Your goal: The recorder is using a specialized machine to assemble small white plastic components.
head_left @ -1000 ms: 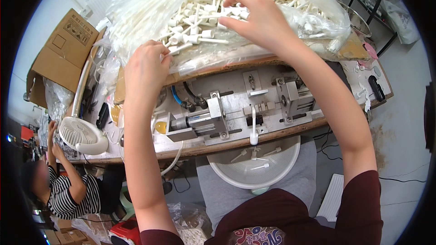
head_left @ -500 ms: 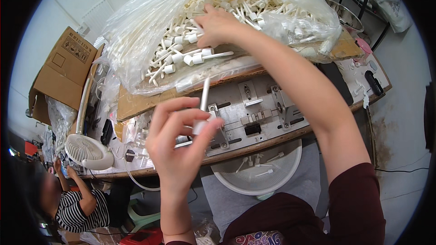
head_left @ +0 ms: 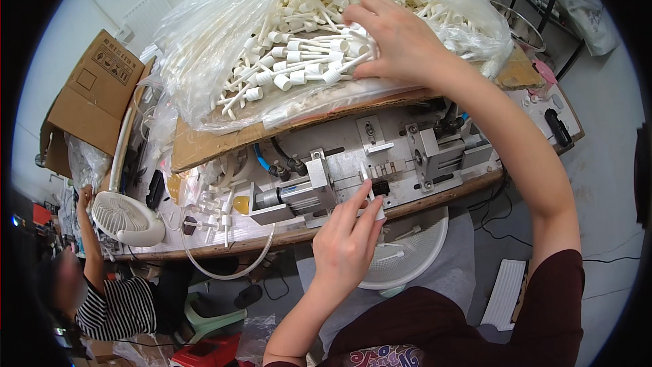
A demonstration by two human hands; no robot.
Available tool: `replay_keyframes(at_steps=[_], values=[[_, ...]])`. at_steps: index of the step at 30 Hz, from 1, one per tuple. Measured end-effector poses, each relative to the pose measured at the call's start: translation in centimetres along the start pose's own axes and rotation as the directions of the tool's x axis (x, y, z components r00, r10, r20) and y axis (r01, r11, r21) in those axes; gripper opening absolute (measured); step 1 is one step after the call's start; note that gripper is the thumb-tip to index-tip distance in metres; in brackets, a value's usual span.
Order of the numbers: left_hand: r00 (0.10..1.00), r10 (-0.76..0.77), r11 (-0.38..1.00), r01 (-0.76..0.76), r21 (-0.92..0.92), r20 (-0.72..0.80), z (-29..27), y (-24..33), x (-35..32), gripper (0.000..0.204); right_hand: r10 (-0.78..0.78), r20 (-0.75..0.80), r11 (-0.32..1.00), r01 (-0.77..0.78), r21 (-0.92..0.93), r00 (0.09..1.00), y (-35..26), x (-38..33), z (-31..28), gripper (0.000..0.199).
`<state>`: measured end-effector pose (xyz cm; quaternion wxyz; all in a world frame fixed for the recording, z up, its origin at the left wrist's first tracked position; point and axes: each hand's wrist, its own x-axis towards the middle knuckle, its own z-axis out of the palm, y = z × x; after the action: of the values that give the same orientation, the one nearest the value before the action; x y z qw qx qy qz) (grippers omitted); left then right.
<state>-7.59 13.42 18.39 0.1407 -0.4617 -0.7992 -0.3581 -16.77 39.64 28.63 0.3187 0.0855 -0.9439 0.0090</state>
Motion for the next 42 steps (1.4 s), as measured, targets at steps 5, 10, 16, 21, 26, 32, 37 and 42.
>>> replay_keyframes(at_steps=[5, 10, 16, 21, 26, 32, 37, 42], values=[[0.996, 0.079, 0.986, -0.084, 0.144, 0.04, 1.3, -0.1, -0.1, 0.03, 0.154, 0.077, 0.938, -0.17, 0.303, 0.985, -0.2, -2.7, -0.1, 0.029], [0.991, 0.085, 0.971, -0.105, 0.213, 0.103, 1.2, -0.2, 0.8, 0.027, 0.353, -0.006, 0.762, -0.284, 0.581, 0.936, 0.1, -3.2, -1.1, 0.028], [0.987, 0.025, 0.976, -0.059, 0.21, 0.158, 1.0, 0.0, 1.2, 0.029, 0.487, 0.271, 0.32, -0.459, 0.829, 0.83, 0.7, -4.7, -3.8, 0.018], [0.98, -0.17, 0.973, 0.184, -0.141, 0.107, -0.4, 0.5, 2.0, 0.033, 0.471, 0.411, 0.073, -0.499, 0.864, 0.78, -1.3, -7.2, -5.2, 0.017], [0.95, -0.306, 0.734, 0.2, -0.649, -0.054, -2.2, 2.1, 4.1, 0.042, 0.276, 0.665, -0.082, -0.673, 0.736, 0.694, -5.6, -10.5, -6.3, 0.015], [0.997, -0.067, 0.9, 0.041, -0.434, -0.046, -2.8, 1.7, 2.0, 0.04, 0.356, 0.662, -0.243, -0.618, 0.748, 0.66, -7.6, -13.1, -5.7, 0.024], [0.997, 0.058, 0.997, -0.06, 0.055, 0.042, -0.1, 0.9, 0.8, 0.03, 0.466, 0.619, -0.26, -0.571, 0.778, 0.632, -7.8, -15.3, -5.3, 0.035], [0.983, 0.074, 0.968, -0.111, 0.224, 0.166, 0.6, 0.2, 0.9, 0.027, 0.465, 0.623, -0.271, -0.569, 0.777, 0.629, -9.0, -16.3, -5.7, 0.055]])
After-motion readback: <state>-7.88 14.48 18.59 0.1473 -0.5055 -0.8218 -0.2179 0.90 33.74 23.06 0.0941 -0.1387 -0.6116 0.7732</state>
